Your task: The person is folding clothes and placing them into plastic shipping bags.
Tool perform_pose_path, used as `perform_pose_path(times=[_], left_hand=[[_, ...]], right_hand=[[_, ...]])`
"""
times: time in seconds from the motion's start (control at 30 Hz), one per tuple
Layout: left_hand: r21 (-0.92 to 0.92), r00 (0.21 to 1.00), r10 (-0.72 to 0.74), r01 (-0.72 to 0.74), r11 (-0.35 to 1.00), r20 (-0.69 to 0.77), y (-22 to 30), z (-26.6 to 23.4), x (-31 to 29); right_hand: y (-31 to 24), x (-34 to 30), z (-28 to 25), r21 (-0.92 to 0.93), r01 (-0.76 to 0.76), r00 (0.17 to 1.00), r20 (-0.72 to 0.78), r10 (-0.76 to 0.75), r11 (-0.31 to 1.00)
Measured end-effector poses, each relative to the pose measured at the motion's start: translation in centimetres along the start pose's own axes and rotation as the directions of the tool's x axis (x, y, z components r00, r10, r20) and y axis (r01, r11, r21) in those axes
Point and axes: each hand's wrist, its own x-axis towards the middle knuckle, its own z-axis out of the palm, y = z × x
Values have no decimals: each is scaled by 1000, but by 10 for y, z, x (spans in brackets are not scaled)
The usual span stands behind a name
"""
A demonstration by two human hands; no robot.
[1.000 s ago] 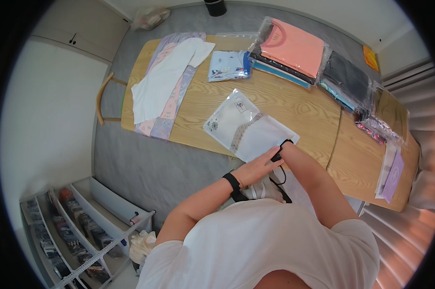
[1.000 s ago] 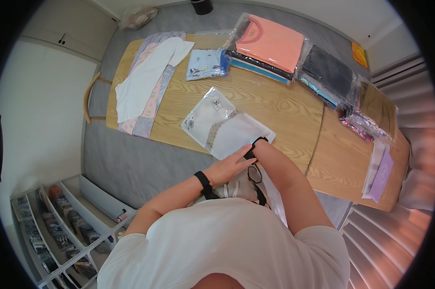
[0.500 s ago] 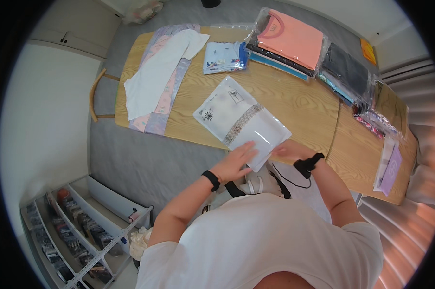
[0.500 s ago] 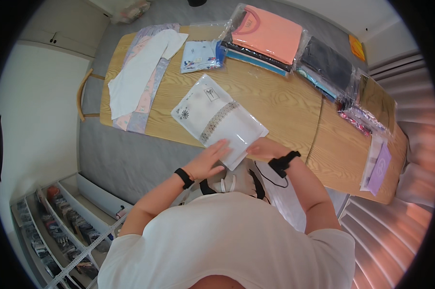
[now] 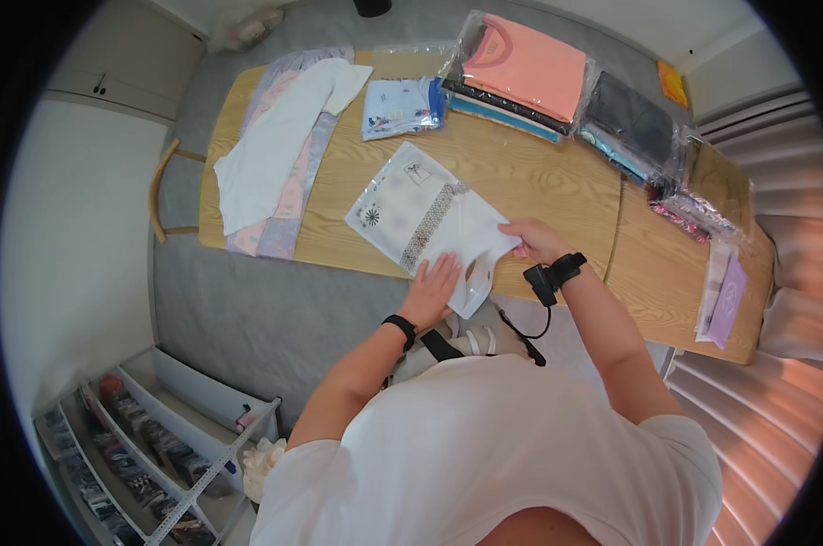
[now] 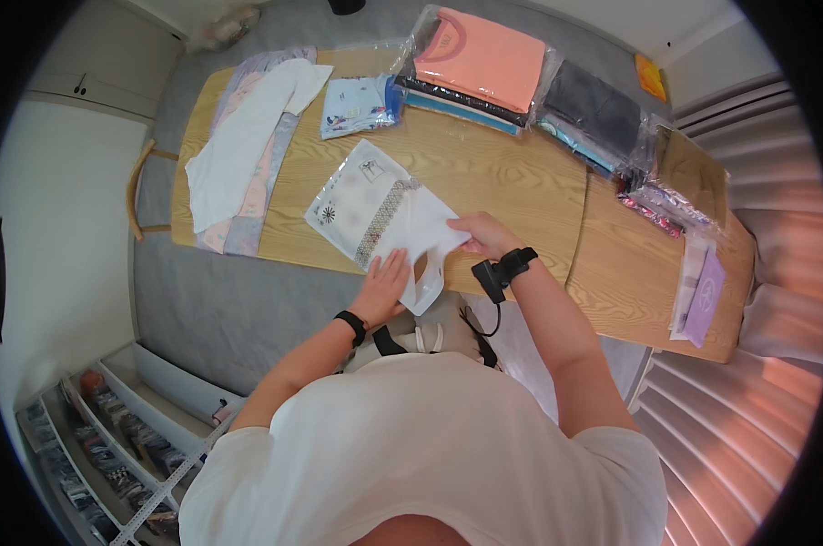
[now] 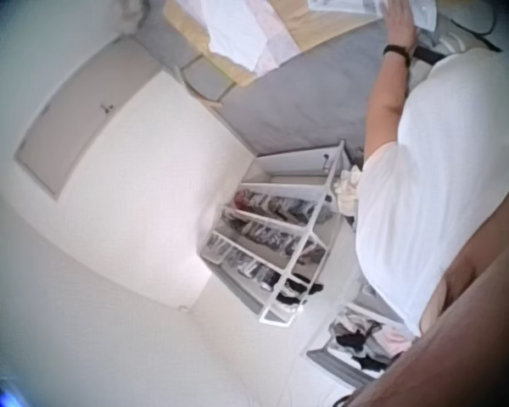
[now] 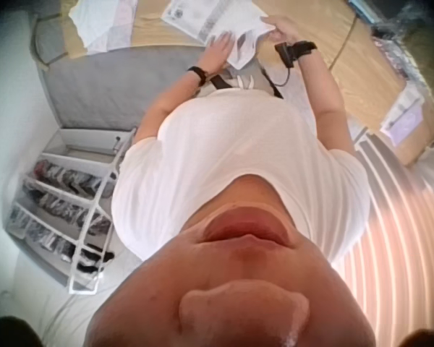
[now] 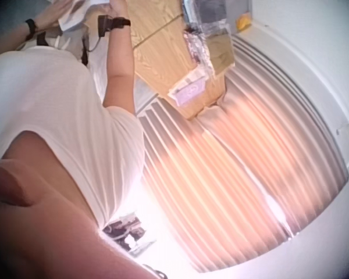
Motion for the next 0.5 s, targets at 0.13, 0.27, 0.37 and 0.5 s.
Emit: perform_pose_path(times=[0.13, 0.27, 0.37, 0.5], left_hand=[[47, 974, -57, 69, 997, -219, -29, -26, -5], [-483, 862, -338, 128, 866, -379, -62, -81, -16], [-592, 742, -422, 42, 805, -521, -43, -186, -14], [-740, 669, -476, -166, 652, -570, -23, -270, 3]], right_hand=[[-59, -20, 50, 230, 56, 983, 158, -94, 972], [-123, -56, 92, 151, 267, 939, 184, -292, 952], [-166, -103, 105, 96, 442, 885, 113, -451, 892], [-185, -142, 105, 53, 783, 614, 85, -784, 619]])
